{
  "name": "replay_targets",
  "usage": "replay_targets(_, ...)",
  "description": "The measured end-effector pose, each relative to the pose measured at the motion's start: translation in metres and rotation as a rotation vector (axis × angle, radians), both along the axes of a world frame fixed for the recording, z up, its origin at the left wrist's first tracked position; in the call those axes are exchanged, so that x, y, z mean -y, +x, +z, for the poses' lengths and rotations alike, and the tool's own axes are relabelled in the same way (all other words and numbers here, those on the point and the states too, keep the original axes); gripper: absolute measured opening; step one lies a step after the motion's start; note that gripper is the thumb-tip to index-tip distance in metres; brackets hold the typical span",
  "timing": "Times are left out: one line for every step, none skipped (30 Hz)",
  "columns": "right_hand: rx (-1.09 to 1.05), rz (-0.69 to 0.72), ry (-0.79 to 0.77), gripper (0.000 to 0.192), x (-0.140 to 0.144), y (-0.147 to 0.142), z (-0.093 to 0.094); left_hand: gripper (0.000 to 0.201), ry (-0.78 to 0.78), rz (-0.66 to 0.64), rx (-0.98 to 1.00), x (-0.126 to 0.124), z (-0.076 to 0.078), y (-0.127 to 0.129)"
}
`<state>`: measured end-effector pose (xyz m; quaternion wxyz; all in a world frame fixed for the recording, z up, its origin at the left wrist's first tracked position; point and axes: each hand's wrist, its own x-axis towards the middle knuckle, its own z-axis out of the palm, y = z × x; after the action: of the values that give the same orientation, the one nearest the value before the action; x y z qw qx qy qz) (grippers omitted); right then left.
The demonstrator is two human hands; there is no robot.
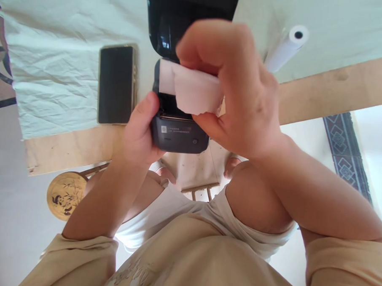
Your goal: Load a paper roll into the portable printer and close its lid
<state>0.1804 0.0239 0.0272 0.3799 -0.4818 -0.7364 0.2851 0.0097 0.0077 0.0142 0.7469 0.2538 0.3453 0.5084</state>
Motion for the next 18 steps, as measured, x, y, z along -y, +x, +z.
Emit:
replay_targets(0.094, -0.001, 0.112, 0.04, -0.002, -0.003, 0.003, 0.024, 0.007, -0.028, -0.005, 0.0, 0.0, -0.001)
replay_targets(0.192, 0.011, 0.231, 0.034, -0.004, -0.005, 0.006, 0.024, 0.008, -0.05, -0.005, 0.0, 0.0, -0.003)
replay_targets(0.274, 0.036, 0.336, 0.028, -0.005, -0.006, 0.008, 0.024, 0.005, -0.05, -0.003, 0.0, 0.001, -0.003)
replay_targets(0.328, 0.063, 0.421, 0.022, -0.005, -0.006, 0.008, 0.024, 0.002, -0.044, -0.001, 0.0, 0.001, -0.004)
replay_targets(0.35, 0.08, 0.486, 0.017, -0.005, -0.006, 0.009, 0.025, -0.001, -0.04, -0.006, 0.0, 0.001, -0.003)
replay_targets(0.335, 0.082, 0.521, 0.011, -0.004, -0.005, 0.009, 0.025, -0.005, -0.036, -0.014, 0.0, 0.001, -0.003)
replay_targets(0.311, 0.069, 0.542, 0.007, -0.002, -0.005, 0.009, 0.026, -0.01, -0.028, -0.024, 0.0, 0.001, -0.002)
replay_targets(0.291, 0.057, 0.563, 0.006, 0.0, -0.005, 0.009, 0.027, -0.02, -0.008, -0.035, 0.0, 0.001, -0.001)
replay_targets(0.275, 0.06, 0.589, 0.007, 0.002, -0.006, 0.01, 0.027, -0.026, 0.016, -0.038, 0.0, 0.001, -0.001)
replay_targets(0.266, 0.068, 0.607, 0.008, 0.004, -0.007, 0.01, 0.028, -0.027, 0.027, -0.027, 0.0, 0.001, -0.001)
replay_targets(0.262, 0.088, 0.614, 0.01, 0.006, -0.008, 0.01, 0.028, -0.021, 0.024, -0.002, 0.0, 0.001, -0.002)
replay_targets(0.27, 0.117, 0.615, 0.013, 0.007, -0.01, 0.01, 0.028, -0.005, 0.013, 0.027, 0.001, 0.0, -0.003)
replay_targets(0.295, 0.149, 0.615, 0.016, 0.009, -0.011, 0.009, 0.026, 0.02, -0.006, 0.051, 0.001, 0.0, -0.004)
replay_targets(0.311, 0.18, 0.62, 0.017, 0.009, -0.012, 0.008, 0.024, 0.05, -0.028, 0.061, 0.001, -0.001, -0.006)
replay_targets(0.318, 0.211, 0.622, 0.018, 0.01, -0.012, 0.007, 0.022, 0.078, -0.04, 0.055, 0.001, -0.001, -0.007)
replay_targets(0.3, 0.231, 0.627, 0.018, 0.009, -0.01, 0.006, 0.021, 0.095, -0.036, 0.034, 0.001, -0.001, -0.008)
replay_targets(0.252, 0.226, 0.599, 0.018, 0.008, -0.008, 0.006, 0.021, 0.103, -0.026, 0.007, 0.001, -0.002, -0.009)
replay_targets(0.183, 0.19, 0.518, 0.02, 0.007, -0.005, 0.005, 0.024, 0.105, -0.026, -0.015, 0.001, -0.002, -0.01)
